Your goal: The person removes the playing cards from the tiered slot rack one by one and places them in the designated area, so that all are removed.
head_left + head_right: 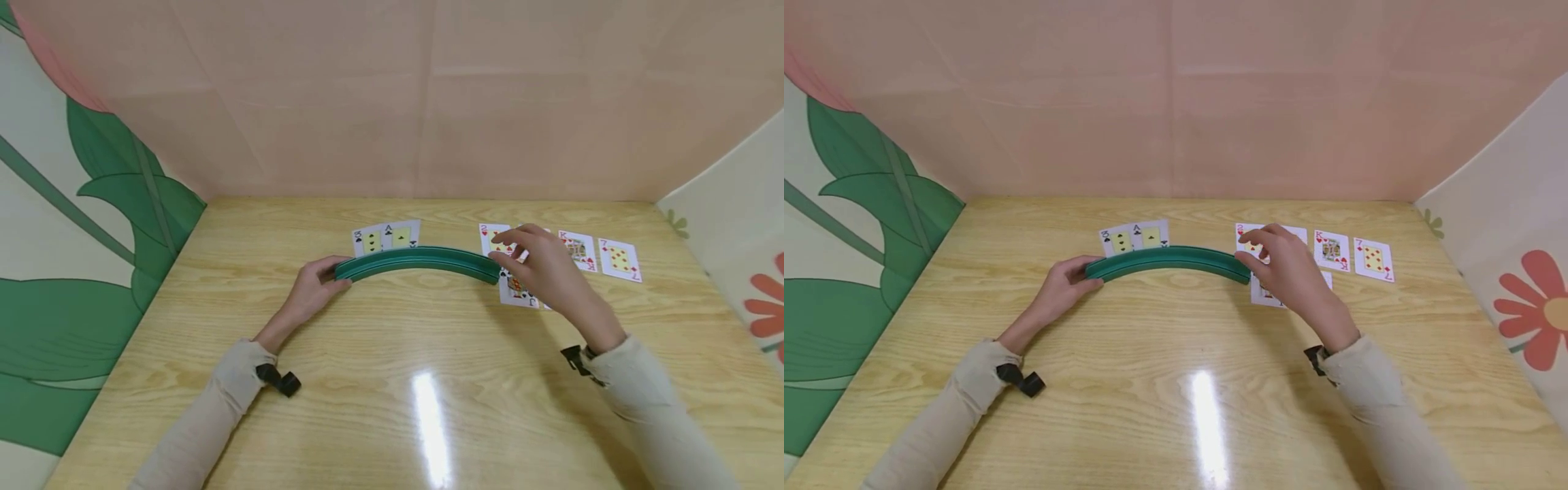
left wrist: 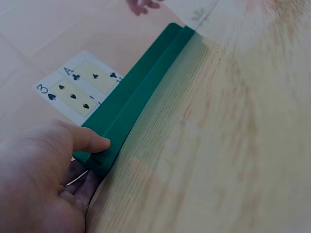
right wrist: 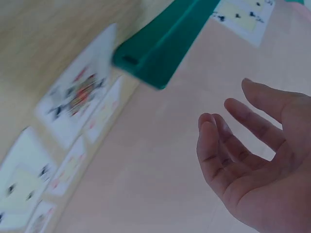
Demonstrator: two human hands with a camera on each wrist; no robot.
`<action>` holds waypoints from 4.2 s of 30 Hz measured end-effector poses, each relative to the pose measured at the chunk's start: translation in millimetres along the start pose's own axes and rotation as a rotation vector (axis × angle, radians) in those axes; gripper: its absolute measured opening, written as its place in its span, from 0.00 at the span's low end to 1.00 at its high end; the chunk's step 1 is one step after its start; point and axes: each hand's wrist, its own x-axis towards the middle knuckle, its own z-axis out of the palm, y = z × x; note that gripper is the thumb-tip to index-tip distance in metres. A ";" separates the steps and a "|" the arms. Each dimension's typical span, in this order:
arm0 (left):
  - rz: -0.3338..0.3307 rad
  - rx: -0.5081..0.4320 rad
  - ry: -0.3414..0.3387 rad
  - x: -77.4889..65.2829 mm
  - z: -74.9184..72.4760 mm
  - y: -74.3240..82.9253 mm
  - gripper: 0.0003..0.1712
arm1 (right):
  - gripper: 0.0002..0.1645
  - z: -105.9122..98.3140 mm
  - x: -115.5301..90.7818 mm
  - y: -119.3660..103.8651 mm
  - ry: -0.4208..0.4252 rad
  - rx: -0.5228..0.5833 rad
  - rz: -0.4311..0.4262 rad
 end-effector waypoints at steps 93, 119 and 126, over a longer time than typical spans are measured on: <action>0.040 0.000 -0.021 3.7 11.3 -0.4 0.21 | 0.08 27.5 55.1 -75.5 0.159 0.167 -0.126; 0.034 0.006 -0.015 1.9 11.6 2.4 0.20 | 0.18 12.3 12.8 -61.6 0.275 0.347 -0.110; 0.026 0.004 -0.020 2.4 8.1 1.8 0.21 | 0.20 5.1 -7.6 -52.3 0.275 0.350 -0.086</action>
